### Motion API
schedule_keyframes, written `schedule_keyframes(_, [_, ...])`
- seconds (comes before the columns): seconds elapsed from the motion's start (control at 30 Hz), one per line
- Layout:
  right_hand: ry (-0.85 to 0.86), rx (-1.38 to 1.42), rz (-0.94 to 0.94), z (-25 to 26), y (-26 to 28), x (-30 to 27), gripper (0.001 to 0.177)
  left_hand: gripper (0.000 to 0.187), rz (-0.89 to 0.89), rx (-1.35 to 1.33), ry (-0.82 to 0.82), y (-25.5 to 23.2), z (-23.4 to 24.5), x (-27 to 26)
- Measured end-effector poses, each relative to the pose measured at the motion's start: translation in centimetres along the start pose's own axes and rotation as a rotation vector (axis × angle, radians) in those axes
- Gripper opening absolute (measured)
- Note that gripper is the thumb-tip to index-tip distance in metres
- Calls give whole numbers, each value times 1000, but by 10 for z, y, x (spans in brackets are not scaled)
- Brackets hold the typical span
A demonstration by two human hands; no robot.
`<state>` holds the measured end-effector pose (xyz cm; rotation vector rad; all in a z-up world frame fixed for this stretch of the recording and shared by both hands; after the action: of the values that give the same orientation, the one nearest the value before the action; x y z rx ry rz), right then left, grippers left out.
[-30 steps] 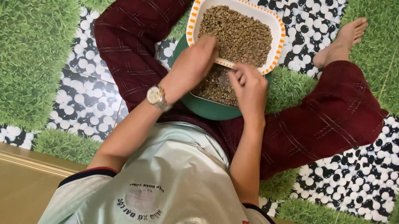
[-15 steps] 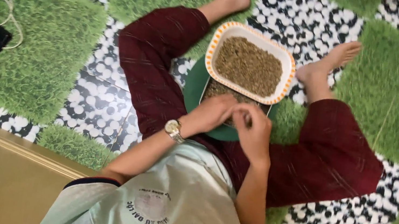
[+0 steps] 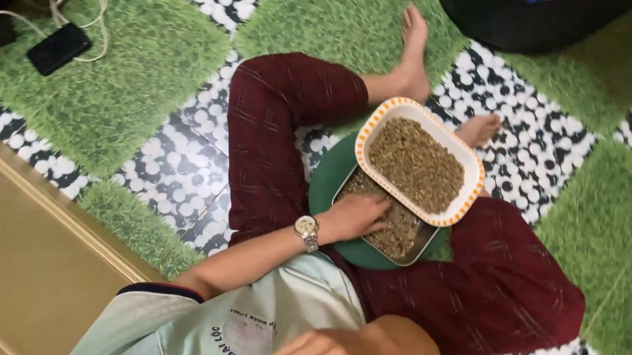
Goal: Manual sorting of coffee beans to remove defects or debris
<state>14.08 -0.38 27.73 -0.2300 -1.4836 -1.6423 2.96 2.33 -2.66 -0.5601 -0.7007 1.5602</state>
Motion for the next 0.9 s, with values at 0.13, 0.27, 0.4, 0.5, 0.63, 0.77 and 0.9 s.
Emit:
schedule_keyframes(0.13, [42, 87, 25, 2, -6, -5, 67, 41, -7, -27, -13, -22, 26, -9])
schedule_keyframes(0.27, [60, 201, 40, 8, -13, -22, 52, 43, 8, -48, -13, -24, 24, -15])
schedule_keyframes(0.4, [83, 308, 50, 21, -17, -31, 38, 44, 27, -11, -9, -6, 7, -10])
schedule_keyframes(0.5, [79, 375, 57, 12, -11, -29, 28, 42, 21, -2, -24, 0, 0, -8])
schedule_keyframes(0.63, [47, 414, 66, -3, 0, -6, 19, 37, 51, -107, -40, -21, 19, -9])
schedule_keyframes(0.77, [20, 380, 81, 1, 2, -1, 20, 23, 94, -107, -5, -19, 16, -10])
schedule_keyframes(0.9, [-29, 322, 84, 1, 8, -8, 37, 11, 107, -135, 32, -23, 15, -11])
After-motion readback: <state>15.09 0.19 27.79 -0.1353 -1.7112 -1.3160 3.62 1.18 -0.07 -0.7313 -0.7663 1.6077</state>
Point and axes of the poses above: each hand's wrist, its own x-axis towards the middle knuckle, its own z-axis out of the back of the hand, y = z × x, the point moved 1 cm from there along x, towards the middle knuckle, and after that the axes turned 14 degrees about -x, right-handed, at the moved point
